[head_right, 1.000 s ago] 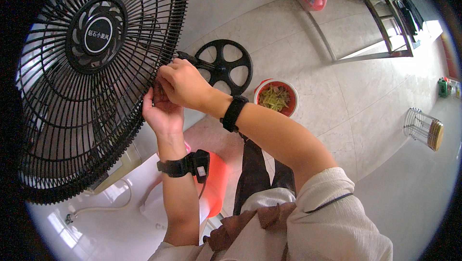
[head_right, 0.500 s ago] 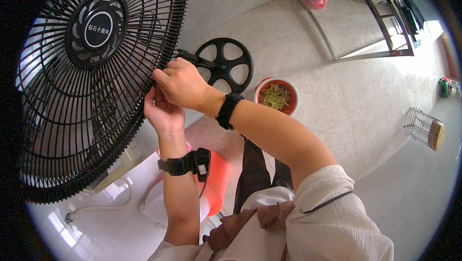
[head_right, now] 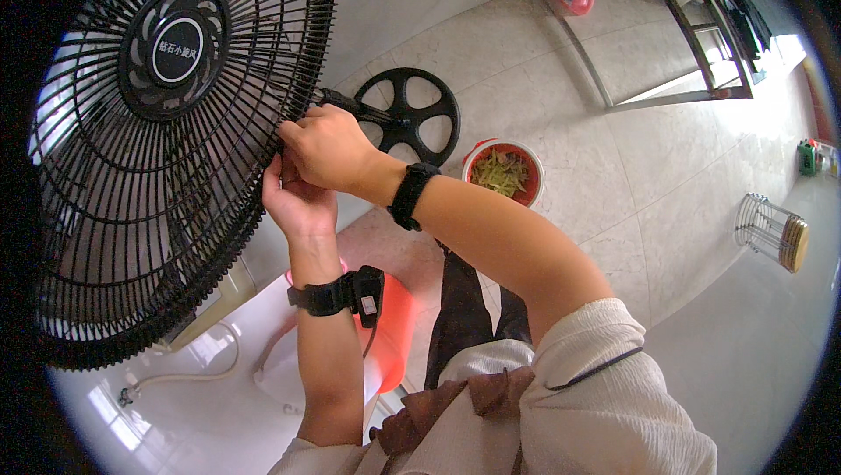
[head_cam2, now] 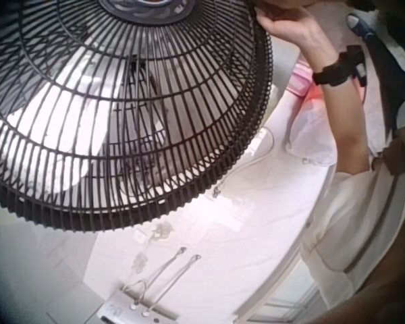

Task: The person is tying or untying small strings or fasteners along the bottom edge of a black electric fan's front grille by hand, working on multiple spots sequentially, and then checking a red bucket containing green vegetable strips.

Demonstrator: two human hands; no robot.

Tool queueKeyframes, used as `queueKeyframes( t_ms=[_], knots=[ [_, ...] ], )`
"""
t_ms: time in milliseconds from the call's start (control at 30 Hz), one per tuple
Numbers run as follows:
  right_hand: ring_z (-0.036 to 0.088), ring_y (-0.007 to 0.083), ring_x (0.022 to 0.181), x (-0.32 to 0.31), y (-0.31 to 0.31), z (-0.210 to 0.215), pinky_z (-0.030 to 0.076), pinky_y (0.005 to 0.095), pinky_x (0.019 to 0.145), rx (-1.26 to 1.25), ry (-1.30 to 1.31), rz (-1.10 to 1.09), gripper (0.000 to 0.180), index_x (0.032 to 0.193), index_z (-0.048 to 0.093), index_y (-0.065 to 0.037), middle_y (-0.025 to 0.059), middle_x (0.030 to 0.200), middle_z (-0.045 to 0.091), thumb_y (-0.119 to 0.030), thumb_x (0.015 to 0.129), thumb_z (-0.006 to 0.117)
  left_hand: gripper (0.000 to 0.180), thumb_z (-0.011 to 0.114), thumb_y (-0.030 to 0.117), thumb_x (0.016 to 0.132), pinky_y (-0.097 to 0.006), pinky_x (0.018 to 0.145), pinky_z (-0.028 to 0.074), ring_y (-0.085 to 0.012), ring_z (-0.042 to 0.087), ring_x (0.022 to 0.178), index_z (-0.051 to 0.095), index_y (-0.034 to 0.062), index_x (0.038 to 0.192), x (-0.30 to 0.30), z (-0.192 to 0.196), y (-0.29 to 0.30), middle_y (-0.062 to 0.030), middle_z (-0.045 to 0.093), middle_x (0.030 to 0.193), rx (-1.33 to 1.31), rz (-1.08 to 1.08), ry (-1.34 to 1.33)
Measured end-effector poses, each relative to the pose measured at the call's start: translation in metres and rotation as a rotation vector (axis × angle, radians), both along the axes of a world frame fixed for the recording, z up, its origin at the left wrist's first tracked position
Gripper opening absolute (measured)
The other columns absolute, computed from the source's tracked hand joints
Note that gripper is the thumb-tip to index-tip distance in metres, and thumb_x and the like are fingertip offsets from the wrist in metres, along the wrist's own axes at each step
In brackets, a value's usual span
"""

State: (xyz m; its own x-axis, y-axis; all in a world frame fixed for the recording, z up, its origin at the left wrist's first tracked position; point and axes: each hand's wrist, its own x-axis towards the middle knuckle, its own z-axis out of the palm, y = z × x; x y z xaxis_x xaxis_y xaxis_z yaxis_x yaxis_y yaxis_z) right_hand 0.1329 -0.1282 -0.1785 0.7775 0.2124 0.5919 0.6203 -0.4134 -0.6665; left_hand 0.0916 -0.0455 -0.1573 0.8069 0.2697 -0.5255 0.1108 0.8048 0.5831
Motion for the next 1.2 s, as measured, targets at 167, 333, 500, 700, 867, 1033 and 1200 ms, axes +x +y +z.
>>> queueKeyframes(
  t_ms=[167,333,500,700,867,1033,1200],
  knots=[
    [0.053,0.0250,0.059,-0.013,-0.010,-0.007,0.044,0.0349,0.054,0.043,0.181,0.011,0.007,0.075,0.055,-0.006,0.0078,0.061,0.053,-0.007,0.068,0.057,0.024,0.047,0.021,0.084,-0.030,0.084,0.041,-0.0173,0.054,0.092,0.059,0.0023,0.092,-0.003,-0.004,0.001,-0.0067,0.059,0.093,-0.035,0.059,0.032],
    [0.055,0.0254,0.060,-0.021,-0.020,-0.011,0.045,0.0329,0.053,0.191,0.247,0.097,0.006,0.075,0.055,-0.004,0.0088,0.063,0.054,-0.006,0.070,0.059,0.022,0.050,0.022,0.083,-0.030,0.081,0.042,-0.0167,0.054,0.086,0.061,0.0025,0.084,-0.004,-0.015,0.000,-0.0065,0.059,0.087,-0.068,0.041,0.049],
    [0.055,0.0248,0.059,-0.041,-0.046,-0.014,0.044,0.0315,0.052,0.263,0.326,0.159,0.007,0.076,0.055,-0.003,0.0096,0.064,0.055,-0.005,0.072,0.060,0.023,0.052,0.024,0.083,-0.030,0.080,0.043,-0.0175,0.055,0.084,0.060,0.0023,0.084,-0.011,-0.029,-0.002,-0.0072,0.058,0.084,-0.185,-0.067,-0.009],
    [0.055,0.0259,0.057,-0.083,-0.097,-0.038,0.043,0.0322,0.051,0.245,0.415,0.186,0.008,0.081,0.057,-0.003,0.0111,0.065,0.055,-0.004,0.074,0.061,0.028,0.051,0.028,0.084,-0.032,0.080,0.044,-0.0216,0.056,0.084,0.057,0.0016,0.090,-0.040,-0.050,-0.037,-0.0100,0.059,0.085,-0.371,-0.205,0.123],
    [0.056,0.0277,0.059,-0.134,-0.149,-0.085,0.043,0.0334,0.052,0.112,0.574,0.105,0.010,0.084,0.057,-0.002,0.0120,0.067,0.056,-0.003,0.074,0.059,0.030,0.051,0.028,0.085,-0.034,0.079,0.047,-0.0232,0.057,0.085,0.057,-0.0003,0.091,-0.072,-0.086,-0.066,-0.0112,0.060,0.086,-0.513,-0.290,0.259],
    [0.057,0.0321,0.061,-0.172,-0.194,-0.127,0.044,0.0376,0.053,0.099,0.710,-0.060,0.008,0.085,0.052,-0.003,0.0149,0.066,0.056,-0.006,0.078,0.056,0.029,0.051,0.026,0.086,-0.037,0.087,0.046,-0.0236,0.057,0.086,0.055,-0.0021,0.094,-0.089,-0.136,-0.098,-0.0124,0.059,0.089,-0.504,-0.291,0.361],
    [0.057,0.0352,0.060,-0.199,-0.232,-0.192,0.045,0.0407,0.054,0.012,1.210,-0.381,0.012,0.090,0.047,-0.004,0.0164,0.065,0.058,-0.015,0.086,0.047,0.078,0.044,0.055,0.080,-0.044,0.104,0.013,-0.0235,0.019,0.126,0.025,-0.0018,0.129,-0.088,-0.199,-0.146,-0.0154,0.026,0.134,-0.309,-0.589,0.467]
  ],
)
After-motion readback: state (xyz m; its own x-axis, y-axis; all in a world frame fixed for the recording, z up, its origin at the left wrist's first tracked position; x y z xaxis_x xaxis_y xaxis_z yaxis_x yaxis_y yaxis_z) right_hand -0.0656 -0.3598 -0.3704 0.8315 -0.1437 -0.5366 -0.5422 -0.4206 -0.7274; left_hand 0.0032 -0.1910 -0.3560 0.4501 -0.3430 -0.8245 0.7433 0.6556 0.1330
